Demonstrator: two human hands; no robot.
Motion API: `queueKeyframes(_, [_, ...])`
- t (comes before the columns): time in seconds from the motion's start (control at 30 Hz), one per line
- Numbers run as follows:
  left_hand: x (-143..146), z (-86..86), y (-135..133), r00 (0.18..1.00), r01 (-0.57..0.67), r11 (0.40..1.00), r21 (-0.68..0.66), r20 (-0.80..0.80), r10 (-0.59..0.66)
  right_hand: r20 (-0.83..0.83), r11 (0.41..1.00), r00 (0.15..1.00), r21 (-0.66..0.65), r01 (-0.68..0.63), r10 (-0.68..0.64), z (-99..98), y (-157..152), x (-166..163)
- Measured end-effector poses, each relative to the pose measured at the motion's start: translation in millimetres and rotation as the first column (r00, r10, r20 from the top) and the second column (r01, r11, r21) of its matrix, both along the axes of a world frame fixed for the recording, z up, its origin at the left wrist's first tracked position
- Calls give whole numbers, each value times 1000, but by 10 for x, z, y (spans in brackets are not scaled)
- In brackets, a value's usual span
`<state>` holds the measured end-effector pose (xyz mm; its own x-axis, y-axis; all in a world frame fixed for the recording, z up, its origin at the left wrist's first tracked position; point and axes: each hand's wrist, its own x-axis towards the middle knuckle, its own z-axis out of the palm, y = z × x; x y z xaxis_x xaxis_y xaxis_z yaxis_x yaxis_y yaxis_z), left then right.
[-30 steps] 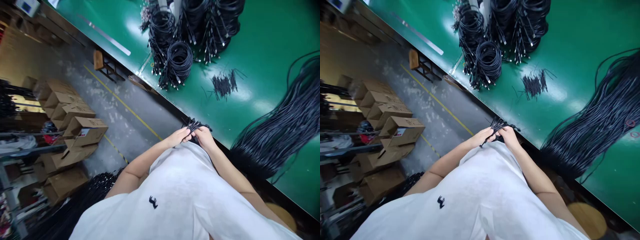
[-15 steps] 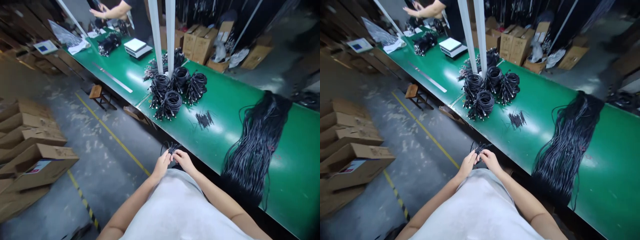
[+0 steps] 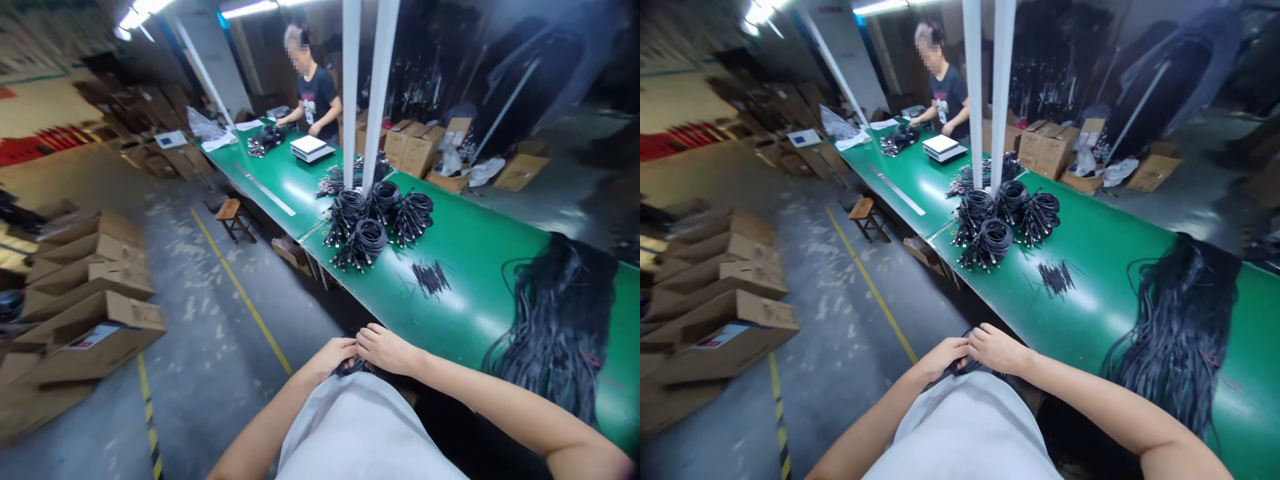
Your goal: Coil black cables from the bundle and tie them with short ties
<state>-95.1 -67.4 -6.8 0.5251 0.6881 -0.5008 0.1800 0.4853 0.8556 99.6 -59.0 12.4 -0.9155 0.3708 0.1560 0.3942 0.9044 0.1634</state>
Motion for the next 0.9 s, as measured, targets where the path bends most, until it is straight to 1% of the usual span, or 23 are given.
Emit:
queueKeyframes(0.07, [-35,45,6,999,-19,999,-48,42,21,21,999,999,37,-28,27,58,31,-9])
queueKeyframes(0.2, [-86,83,36,996,-31,996,-89,78,38,43,988,992,93,-119,116,106,65,-25])
queueKeyframes(0.27, [-78,72,54,995,-36,994,-100,88,45,77,987,991,111,-114,106,104,44,-58])
queueKeyframes(0.33, [-35,51,73,993,-65,992,-104,91,75,141,991,990,128,-42,23,98,18,-117])
queueKeyframes(0.4, [30,28,95,987,-121,989,-83,92,129,207,990,973,114,82,-105,104,22,-187])
queueKeyframes(0.47, [94,15,120,975,-194,980,-33,101,197,233,975,947,39,217,-220,133,82,-246])
queueKeyframes(0.53, [126,20,148,960,-256,966,11,115,253,221,946,931,-75,315,-292,183,187,-272])
queueKeyframes(0.6, [108,48,184,961,-270,956,113,90,260,198,918,921,-151,367,-336,234,298,-263])
queueKeyframes(0.63, [80,71,207,972,-234,949,213,54,228,187,910,919,-170,377,-346,253,341,-251])
queueKeyframes(0.67, [42,100,234,984,-163,925,344,-5,176,173,909,922,-181,376,-346,265,373,-237])
queueKeyframes(0.7, [-3,133,268,990,-62,874,482,-83,116,157,911,927,-189,367,-341,272,391,-224])
queueKeyframes(0.73, [-52,168,308,983,56,800,598,-173,61,141,912,932,-200,357,-334,275,396,-215])
queueKeyframes(0.77, [-100,203,354,965,170,718,675,-261,16,127,914,936,-209,348,-327,273,393,-208])
queueKeyframes(0.83, [-175,265,462,914,341,573,745,-404,-18,110,920,943,-208,331,-315,262,373,-205])
queueKeyframes(0.9, [-196,299,573,863,440,469,766,-505,14,101,927,946,-190,323,-309,244,358,-206])
